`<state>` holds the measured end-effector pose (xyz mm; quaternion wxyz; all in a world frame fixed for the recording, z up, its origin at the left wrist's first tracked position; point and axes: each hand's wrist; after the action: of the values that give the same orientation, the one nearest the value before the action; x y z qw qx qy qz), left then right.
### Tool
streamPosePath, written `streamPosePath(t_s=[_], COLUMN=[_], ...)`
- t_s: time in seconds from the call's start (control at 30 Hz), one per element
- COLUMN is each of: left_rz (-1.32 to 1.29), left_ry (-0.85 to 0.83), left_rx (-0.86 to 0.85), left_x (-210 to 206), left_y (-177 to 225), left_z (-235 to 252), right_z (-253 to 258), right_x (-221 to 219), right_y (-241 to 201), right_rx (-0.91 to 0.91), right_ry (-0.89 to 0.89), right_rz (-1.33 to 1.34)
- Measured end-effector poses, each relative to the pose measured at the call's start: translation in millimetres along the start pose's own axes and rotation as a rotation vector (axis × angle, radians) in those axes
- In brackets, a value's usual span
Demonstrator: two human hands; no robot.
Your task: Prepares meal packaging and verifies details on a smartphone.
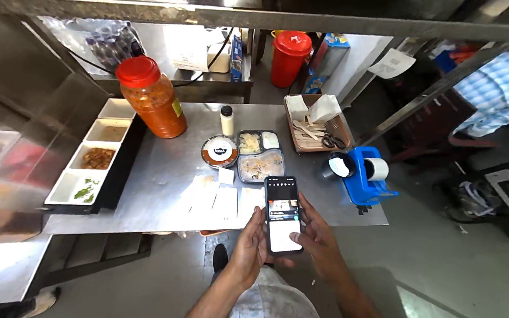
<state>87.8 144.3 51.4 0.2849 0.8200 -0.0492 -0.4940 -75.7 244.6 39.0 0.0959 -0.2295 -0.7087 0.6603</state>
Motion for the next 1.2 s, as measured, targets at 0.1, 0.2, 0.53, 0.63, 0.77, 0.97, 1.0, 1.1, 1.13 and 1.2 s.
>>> streamPosePath(t_s=[0.1, 0.2, 0.53, 0.63, 0.77, 0.97, 1.0, 1.1, 1.13, 1.2], left_rz=[0.003, 0.000, 0.020, 0.042, 0.049, 0.025, 0.017, 0.006, 0.003, -0.005], left_ry=[-0.020, -0.028, -0.005, 0.038, 0.020, -0.035, -0.041, -0.058, -0.060, -0.057], left_rx=[0.004, 0.006, -0.003, 0.003, 0.014, 0.014, 0.011, -0.001, -0.002, -0.004], left_x=[-1.3, -2.1, -3.7, -7.8, -7.6, -3.1, -2.3, -1.4, -1.4, -1.5], left_y=[-0.5, -0.9, -3.7, -2.7, -2.3, -4.1, -3.9, -3.1, -2.9, -2.1], left_z=[-1.2, -2.3, -4.7, -5.4, -5.0, -2.9, -2.9, -2.1, -2.0, -1.9], right_z=[-0.3, -0.7, -4.1, -3.8, -5.4, -8.1, -8.4, -8.9, -8.7, -7.6], right_x=[-1.4, -4.0, -8.0, -6.9, -4.5, -0.3, -0.5, -1.5, -1.7, -2.5], right_y=[-1.3, -2.5, -3.0, -2.3, -4.0, -3.9, -4.4, -6.2, -6.7, -7.6], right_rx=[-0.005, -0.005, -0.028, -0.004, -0.023, -0.002, 0.007, 0.021, 0.025, 0.028], right_ry=[0.044, 0.081, 0.127, 0.122, 0.125, 0.103, 0.095, 0.083, 0.078, 0.070], right_rz=[0.010, 0.029, -0.009, -0.046, -0.052, -0.057, -0.060, -0.055, -0.053, -0.051])
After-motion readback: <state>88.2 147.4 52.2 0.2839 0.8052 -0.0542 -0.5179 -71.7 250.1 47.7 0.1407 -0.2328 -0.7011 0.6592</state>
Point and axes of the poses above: each hand's wrist, its own z-axis towards the middle knuckle, its own x-axis out of the back of the hand, y = z × x, and after that the axes turned 2 degrees about y, right-handed
